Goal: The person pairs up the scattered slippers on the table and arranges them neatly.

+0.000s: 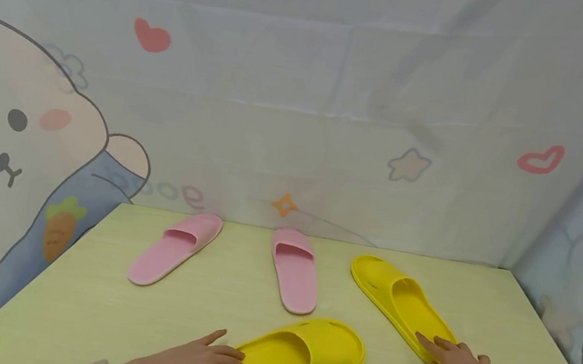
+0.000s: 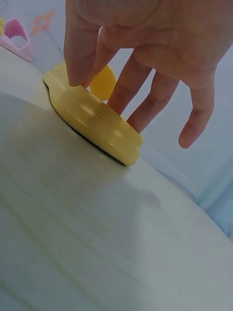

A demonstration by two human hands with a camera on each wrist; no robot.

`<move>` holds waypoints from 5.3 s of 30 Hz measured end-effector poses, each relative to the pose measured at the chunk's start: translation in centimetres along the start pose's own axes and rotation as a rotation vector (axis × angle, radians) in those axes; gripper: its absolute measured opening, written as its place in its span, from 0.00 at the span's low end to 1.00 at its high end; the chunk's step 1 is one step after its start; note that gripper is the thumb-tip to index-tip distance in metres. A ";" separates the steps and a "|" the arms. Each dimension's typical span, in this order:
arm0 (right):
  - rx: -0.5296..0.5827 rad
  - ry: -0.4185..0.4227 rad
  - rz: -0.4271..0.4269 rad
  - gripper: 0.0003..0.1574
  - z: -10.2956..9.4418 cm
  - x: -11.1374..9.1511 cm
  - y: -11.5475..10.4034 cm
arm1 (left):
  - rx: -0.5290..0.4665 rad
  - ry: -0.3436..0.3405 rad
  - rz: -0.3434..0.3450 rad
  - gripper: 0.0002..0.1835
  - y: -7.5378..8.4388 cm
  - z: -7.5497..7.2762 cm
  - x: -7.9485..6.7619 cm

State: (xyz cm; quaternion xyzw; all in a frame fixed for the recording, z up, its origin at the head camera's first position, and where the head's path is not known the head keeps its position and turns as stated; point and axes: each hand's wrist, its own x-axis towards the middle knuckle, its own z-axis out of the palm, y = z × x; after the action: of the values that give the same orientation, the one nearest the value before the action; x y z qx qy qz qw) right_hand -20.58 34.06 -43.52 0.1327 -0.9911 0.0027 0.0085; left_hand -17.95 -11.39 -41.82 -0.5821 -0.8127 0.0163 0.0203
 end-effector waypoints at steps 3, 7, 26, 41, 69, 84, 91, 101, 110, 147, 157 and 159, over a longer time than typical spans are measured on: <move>0.005 -0.001 0.006 0.29 0.0 -0.1 0.0 | 0.022 -0.004 -0.001 0.18 0.1 0.0 0.7; 0.011 0.000 0.009 0.29 0.1 -0.2 0.0 | 0.031 -0.018 -0.003 0.18 0.2 -0.2 1.5; 0.042 -0.055 0.070 0.30 -0.3 -0.1 -0.2 | 0.079 -0.037 -0.021 0.19 0.9 -0.4 5.3; -0.003 0.044 0.025 0.22 0.1 -1.1 0.7 | 0.191 -0.006 0.020 0.14 0.7 -0.7 5.4; -0.060 0.133 -0.130 0.15 -0.1 -1.9 2.6 | 0.473 -0.038 0.129 0.21 1.1 -1.0 6.6; -0.052 0.237 -0.226 0.12 0.2 -1.9 2.2 | 0.372 -0.126 0.101 0.19 1.7 -0.9 11.1; 0.036 0.318 -0.288 0.12 0.6 -1.6 2.0 | 0.300 -0.130 0.057 0.16 1.7 -0.8 12.3; 0.058 0.334 -0.289 0.12 0.8 -1.4 0.9 | 0.324 -0.122 0.000 0.15 1.3 -0.7 14.0; 0.062 0.353 -0.291 0.13 0.9 -1.1 0.1 | 0.405 -0.067 -0.043 0.14 0.9 -0.4 14.8; 0.060 0.229 -0.177 0.13 0.2 -0.3 -2.6 | 0.414 0.038 -0.195 0.14 0.2 0.0 14.4; 0.079 0.214 -0.165 0.20 0.2 -1.0 -3.0 | 0.475 0.046 -0.169 0.10 0.6 0.4 13.5; 0.105 0.181 -0.178 0.19 0.1 -0.8 -3.1 | 0.478 0.049 -0.173 0.11 0.6 0.5 13.5</move>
State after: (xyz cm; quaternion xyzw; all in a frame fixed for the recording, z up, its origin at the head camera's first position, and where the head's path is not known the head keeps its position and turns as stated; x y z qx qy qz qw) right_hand -18.94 31.25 -43.64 0.2194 -0.9691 0.0658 0.0913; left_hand -21.71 1.58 -42.17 -0.4894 -0.8318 0.1921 0.1781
